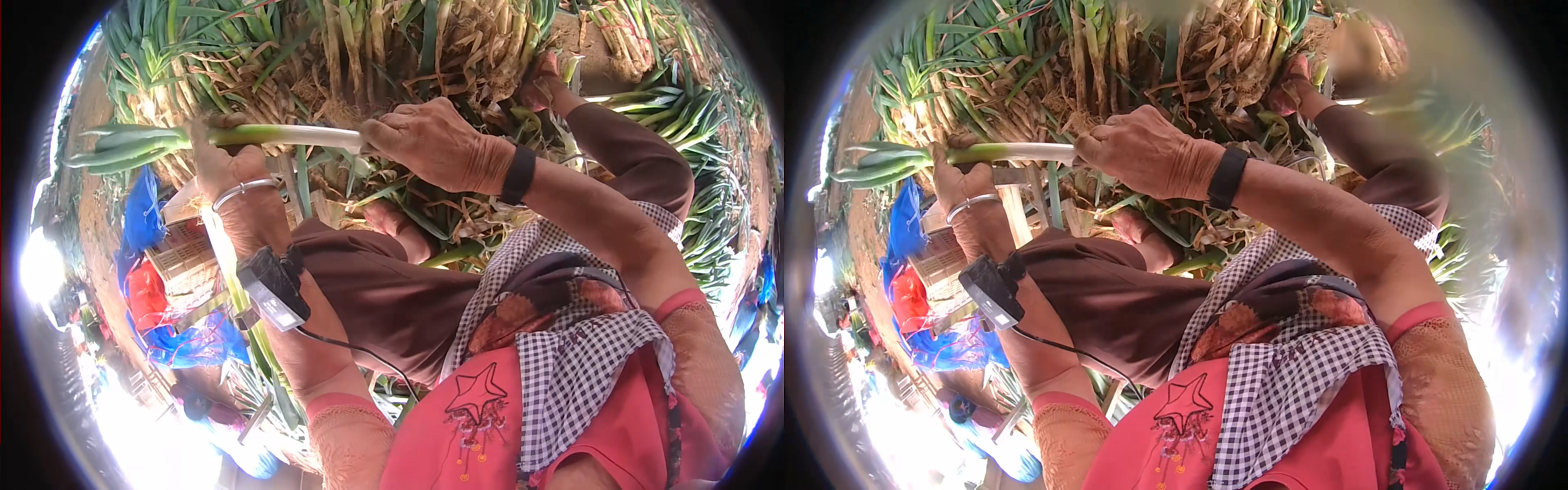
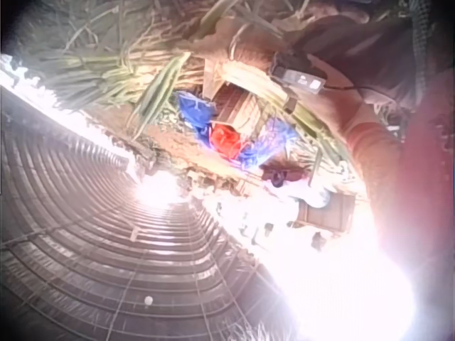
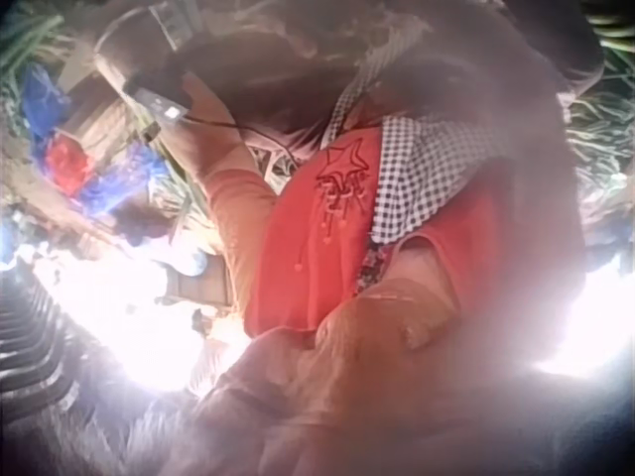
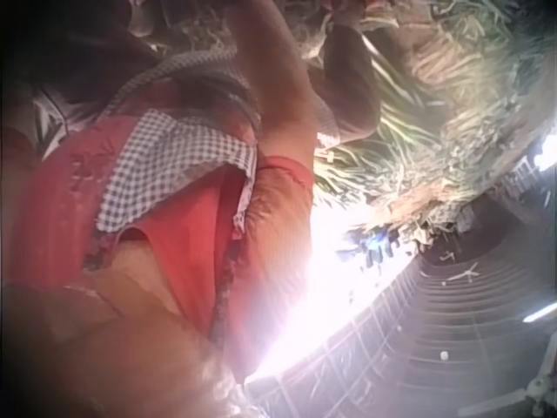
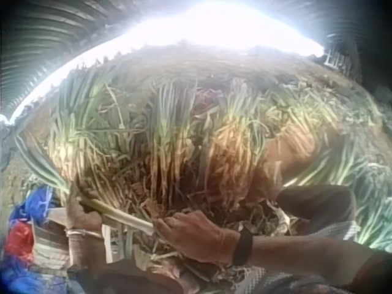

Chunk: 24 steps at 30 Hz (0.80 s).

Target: The person is cleaning harvested leeks by peeling off outer layers and arranging them in a wooden frame for bundling.

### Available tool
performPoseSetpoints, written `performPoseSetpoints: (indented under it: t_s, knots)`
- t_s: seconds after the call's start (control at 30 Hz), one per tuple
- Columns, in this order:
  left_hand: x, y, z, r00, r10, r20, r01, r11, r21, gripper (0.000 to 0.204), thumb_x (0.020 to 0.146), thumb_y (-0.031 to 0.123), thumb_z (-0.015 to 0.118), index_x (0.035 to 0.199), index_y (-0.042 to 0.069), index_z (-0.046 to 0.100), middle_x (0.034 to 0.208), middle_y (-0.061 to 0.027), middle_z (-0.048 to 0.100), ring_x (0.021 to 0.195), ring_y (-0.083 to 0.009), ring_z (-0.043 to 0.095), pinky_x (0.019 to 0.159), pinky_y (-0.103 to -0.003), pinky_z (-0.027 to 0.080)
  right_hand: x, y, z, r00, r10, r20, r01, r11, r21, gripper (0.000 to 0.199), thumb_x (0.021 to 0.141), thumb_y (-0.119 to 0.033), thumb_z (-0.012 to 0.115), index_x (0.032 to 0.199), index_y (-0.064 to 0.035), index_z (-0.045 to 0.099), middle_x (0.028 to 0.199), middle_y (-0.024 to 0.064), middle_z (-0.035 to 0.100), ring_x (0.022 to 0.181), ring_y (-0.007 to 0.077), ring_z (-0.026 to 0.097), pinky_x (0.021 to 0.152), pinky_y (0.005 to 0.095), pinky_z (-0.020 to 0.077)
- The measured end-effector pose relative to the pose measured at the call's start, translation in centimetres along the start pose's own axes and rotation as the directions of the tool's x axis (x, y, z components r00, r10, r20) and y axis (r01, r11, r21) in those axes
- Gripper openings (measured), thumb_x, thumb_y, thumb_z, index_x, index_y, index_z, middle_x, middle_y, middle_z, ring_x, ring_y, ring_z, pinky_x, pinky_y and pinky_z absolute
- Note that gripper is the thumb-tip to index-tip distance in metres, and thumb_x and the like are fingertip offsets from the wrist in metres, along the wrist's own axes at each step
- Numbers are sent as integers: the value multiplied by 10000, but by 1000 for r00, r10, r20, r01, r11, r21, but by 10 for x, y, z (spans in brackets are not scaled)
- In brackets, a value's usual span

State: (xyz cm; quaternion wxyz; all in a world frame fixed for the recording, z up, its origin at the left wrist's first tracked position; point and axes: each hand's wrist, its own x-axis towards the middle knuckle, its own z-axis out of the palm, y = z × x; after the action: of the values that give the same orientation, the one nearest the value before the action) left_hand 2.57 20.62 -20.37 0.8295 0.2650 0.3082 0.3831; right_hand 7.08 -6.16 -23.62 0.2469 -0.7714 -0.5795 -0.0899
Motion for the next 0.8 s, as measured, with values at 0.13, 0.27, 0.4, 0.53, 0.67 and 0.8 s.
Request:
performPoseSetpoints:
  t_s: [0.13,0.27,0.4,0.53,0.67,0.8]
  knots:
    - [-11,-7,6,1000,29,3,-29,995,97,246,944,292,612,921,67,516,713,-66,531,655,-206,537,624,-334,484,1,4,-6,999,-34,11,34,998,48,168,843,-203,618,914,-59,567,731,48,562,698,222,625,566,340,498]
    - [-19,-9,11,999,53,11,-54,986,159,236,938,265,618,932,51,519,731,-66,523,674,-201,533,634,-332,495,-3,-8,-15,988,112,103,-122,988,97,267,820,-173,608,1028,-17,551,743,59,570,674,212,645,559,361,504]
    - [-11,-14,11,1000,4,-22,-3,998,67,192,925,185,625,952,20,532,783,-74,519,733,-209,540,689,-355,530,-10,-24,-3,987,131,93,-115,981,-155,369,836,-188,614,1122,15,499,846,88,563,719,211,635,573,342,505]
    - [-13,-20,15,999,-27,-37,30,997,75,139,945,123,571,997,9,512,816,-91,518,772,-224,553,740,-420,561,-12,-7,2,990,120,71,-108,981,-159,281,868,-202,601,1044,-5,505,789,72,561,671,203,626,534,329,500]
    - [-8,-17,2,1000,-17,11,17,1000,20,118,952,93,544,1024,9,501,822,-94,518,776,-220,536,746,-437,564,-6,2,-6,999,33,6,-34,999,28,167,886,-187,585,928,-38,523,705,56,539,608,212,613,484,335,477]
    - [-11,-29,10,1000,20,-4,-20,1000,5,146,938,121,590,1020,27,515,815,-73,515,736,-196,515,698,-389,562,-8,4,-6,999,21,37,-26,993,119,187,843,-182,595,911,-11,568,684,73,581,603,261,634,532,371,495]
